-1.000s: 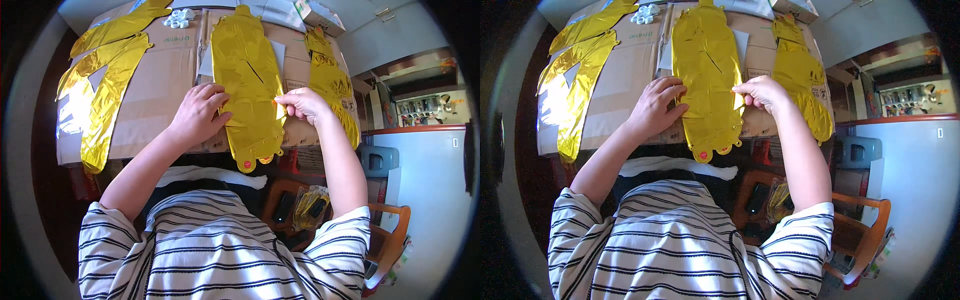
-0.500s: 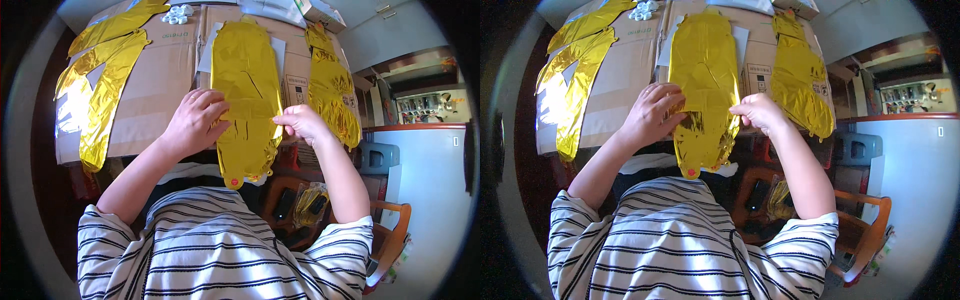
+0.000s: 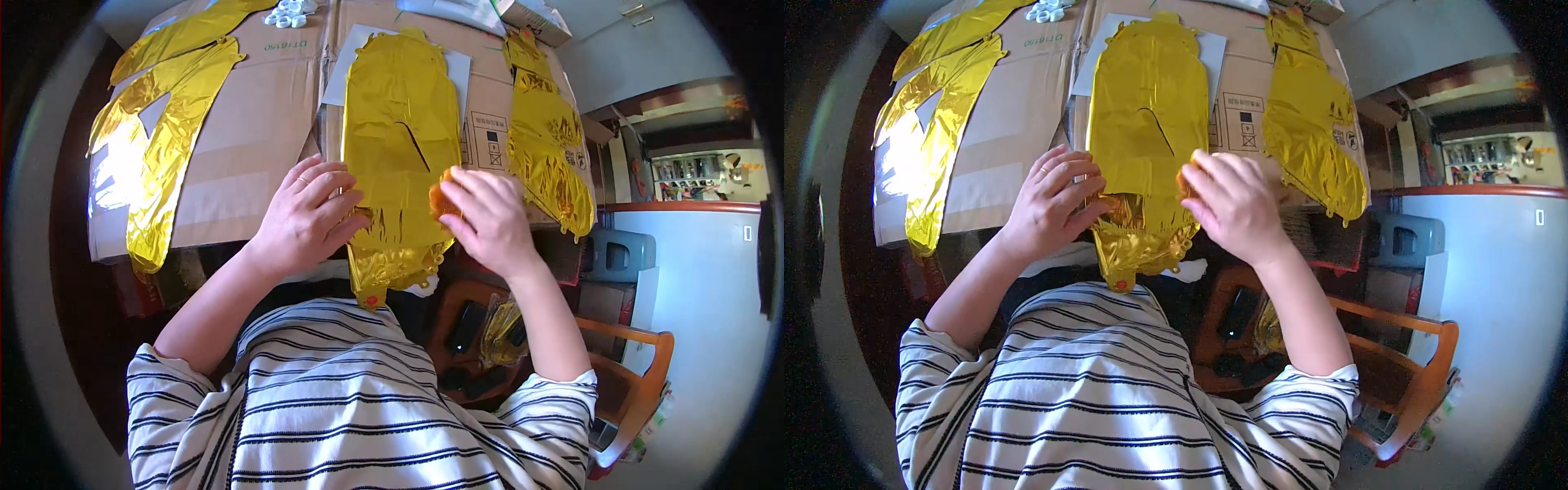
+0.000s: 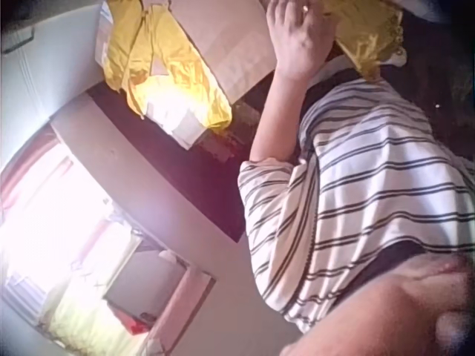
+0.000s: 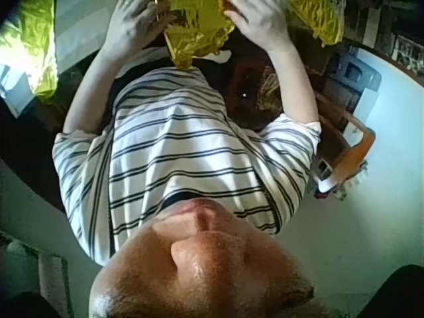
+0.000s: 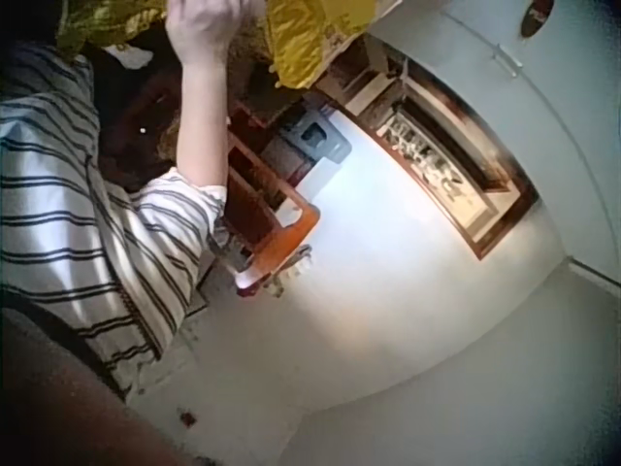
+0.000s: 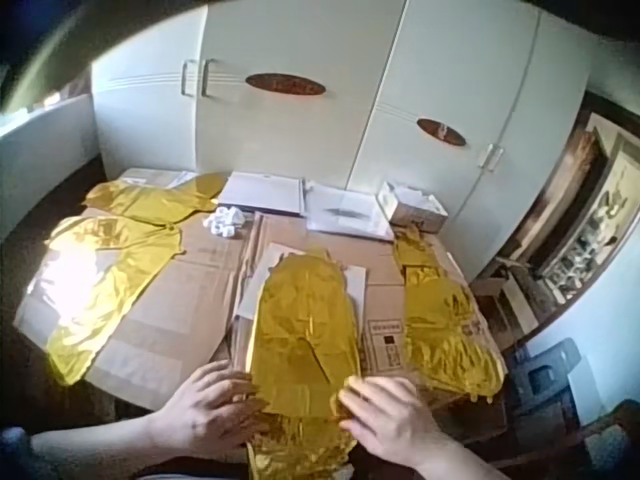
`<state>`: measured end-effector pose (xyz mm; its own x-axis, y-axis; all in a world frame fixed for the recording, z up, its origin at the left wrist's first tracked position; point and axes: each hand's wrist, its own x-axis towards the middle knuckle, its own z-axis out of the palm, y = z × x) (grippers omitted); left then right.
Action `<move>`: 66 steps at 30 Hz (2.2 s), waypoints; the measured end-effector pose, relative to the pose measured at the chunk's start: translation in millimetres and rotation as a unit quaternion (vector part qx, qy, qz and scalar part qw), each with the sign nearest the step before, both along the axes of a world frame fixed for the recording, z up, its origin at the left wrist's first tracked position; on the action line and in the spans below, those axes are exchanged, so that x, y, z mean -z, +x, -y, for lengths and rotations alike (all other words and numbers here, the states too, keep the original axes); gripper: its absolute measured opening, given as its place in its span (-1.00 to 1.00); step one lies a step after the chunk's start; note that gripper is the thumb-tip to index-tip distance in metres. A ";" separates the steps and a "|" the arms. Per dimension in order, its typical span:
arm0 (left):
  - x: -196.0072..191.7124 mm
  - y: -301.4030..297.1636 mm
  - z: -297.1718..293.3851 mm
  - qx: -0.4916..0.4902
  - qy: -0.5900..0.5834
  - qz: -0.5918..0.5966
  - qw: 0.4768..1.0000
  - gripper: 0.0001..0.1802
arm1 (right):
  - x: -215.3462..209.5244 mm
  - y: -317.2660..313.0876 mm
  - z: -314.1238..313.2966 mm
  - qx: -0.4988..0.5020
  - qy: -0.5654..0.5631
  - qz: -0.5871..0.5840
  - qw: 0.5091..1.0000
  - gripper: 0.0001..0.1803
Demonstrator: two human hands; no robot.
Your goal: The recorder folds and flattens gold foil bags on a workbench.
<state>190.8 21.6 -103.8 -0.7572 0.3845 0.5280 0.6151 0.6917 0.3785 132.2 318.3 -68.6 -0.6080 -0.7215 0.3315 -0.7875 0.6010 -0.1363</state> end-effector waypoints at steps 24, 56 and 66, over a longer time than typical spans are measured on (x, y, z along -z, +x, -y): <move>15.9 18.3 5.0 -0.003 -0.063 -0.015 0.998 -0.64 | 49.6 15.9 -18.0 -0.031 -0.067 -0.041 0.996 -0.53; 52.4 39.9 -6.0 -0.124 -0.084 -0.185 0.971 -0.81 | 73.6 20.2 -23.9 -0.035 -0.024 -0.232 0.972 -0.76; 42.4 43.1 -9.3 -0.105 -0.053 -0.156 0.981 -0.82 | 62.6 28.5 -24.0 -0.042 -0.039 -0.201 0.978 -0.83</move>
